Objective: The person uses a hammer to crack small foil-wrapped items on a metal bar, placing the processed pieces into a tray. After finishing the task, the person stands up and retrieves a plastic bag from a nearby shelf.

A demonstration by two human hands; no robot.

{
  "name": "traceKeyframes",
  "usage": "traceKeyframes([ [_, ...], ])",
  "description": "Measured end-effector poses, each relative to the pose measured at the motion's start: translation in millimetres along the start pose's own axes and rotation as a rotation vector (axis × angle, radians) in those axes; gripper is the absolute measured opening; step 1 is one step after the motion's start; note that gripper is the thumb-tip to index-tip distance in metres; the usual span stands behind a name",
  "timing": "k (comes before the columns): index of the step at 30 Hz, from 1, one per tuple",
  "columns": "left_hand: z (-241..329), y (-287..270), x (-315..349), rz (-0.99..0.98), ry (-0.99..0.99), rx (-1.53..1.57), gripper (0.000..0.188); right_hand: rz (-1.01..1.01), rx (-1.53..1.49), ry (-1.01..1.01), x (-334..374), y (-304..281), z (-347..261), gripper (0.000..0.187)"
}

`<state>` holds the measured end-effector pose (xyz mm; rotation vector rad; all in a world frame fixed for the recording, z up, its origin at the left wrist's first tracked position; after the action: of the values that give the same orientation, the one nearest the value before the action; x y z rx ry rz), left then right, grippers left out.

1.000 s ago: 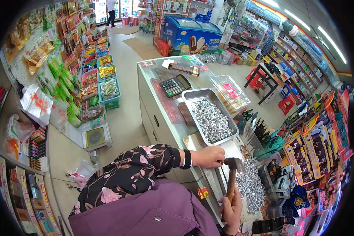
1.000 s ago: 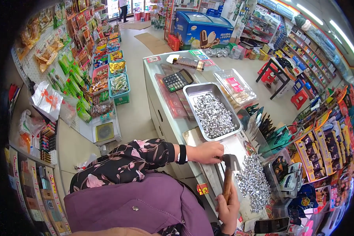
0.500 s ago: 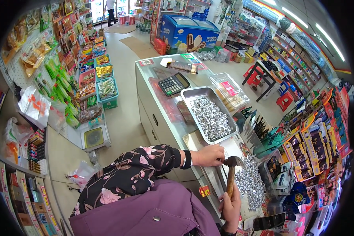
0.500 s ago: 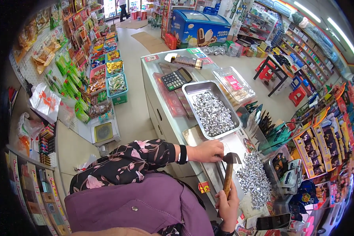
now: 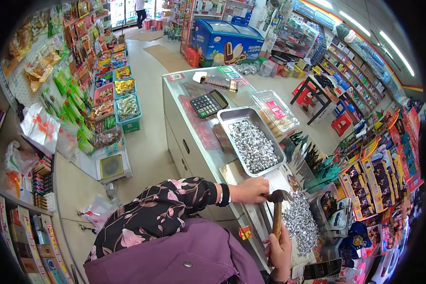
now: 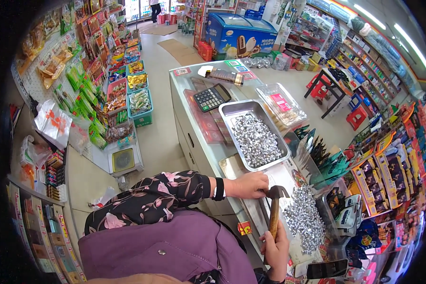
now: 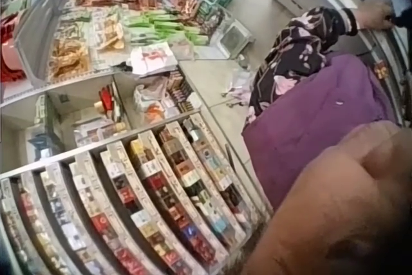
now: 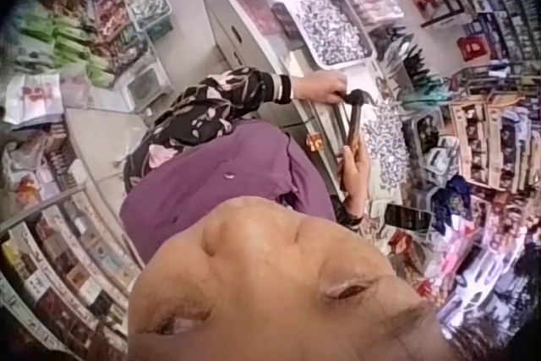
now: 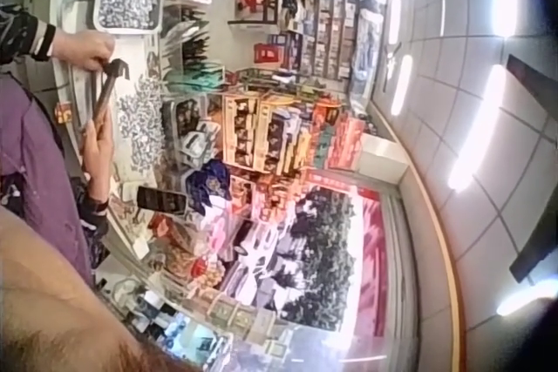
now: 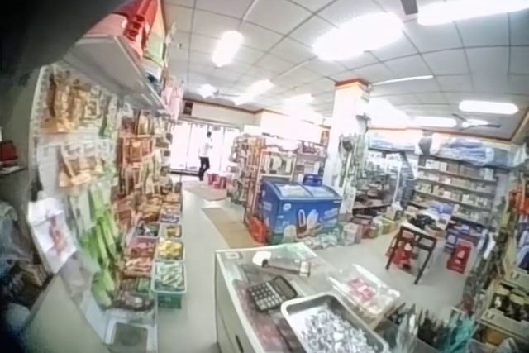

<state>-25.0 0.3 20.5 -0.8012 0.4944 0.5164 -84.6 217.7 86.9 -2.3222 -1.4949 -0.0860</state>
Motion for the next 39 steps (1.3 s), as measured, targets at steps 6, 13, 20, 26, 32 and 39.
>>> traceKeyframes([
  [6, 1, 2, 0, -0.015, -0.025, -0.023, 0.009, 0.002, -0.064, -0.012, -2, 2, 5, 0.050],
  [13, 4, 0, -1, -0.047, -0.033, -0.026, 0.008, 0.104, -0.280, -0.044, -3, -5, 29, 0.052],
  [20, 4, 2, -2, -0.068, -0.034, -0.026, 0.007, 0.196, -0.398, -0.057, -8, -8, 47, 0.053],
  [26, -3, 5, -2, -0.073, -0.028, 0.002, 0.006, 0.193, -0.348, 0.000, -6, -7, 53, 0.055],
  [32, -7, 6, 0, -0.055, -0.056, 0.093, 0.009, 0.186, -0.378, -0.005, -5, -8, 52, 0.056],
  [39, -12, 9, 1, -0.048, -0.034, 0.129, 0.010, 0.178, -0.398, -0.047, 0, -7, 36, 0.052],
])
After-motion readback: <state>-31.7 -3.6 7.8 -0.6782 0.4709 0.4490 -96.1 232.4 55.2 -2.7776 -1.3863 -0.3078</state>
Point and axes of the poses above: each hand's wrist, its own x-axis away from the middle knuckle, its own y-axis out of the palm, z = x × y, the point moved 4 cm from there along -x, towards the middle knuckle, and after that the axes turned 3 degrees about x, right-handed, at the moved point
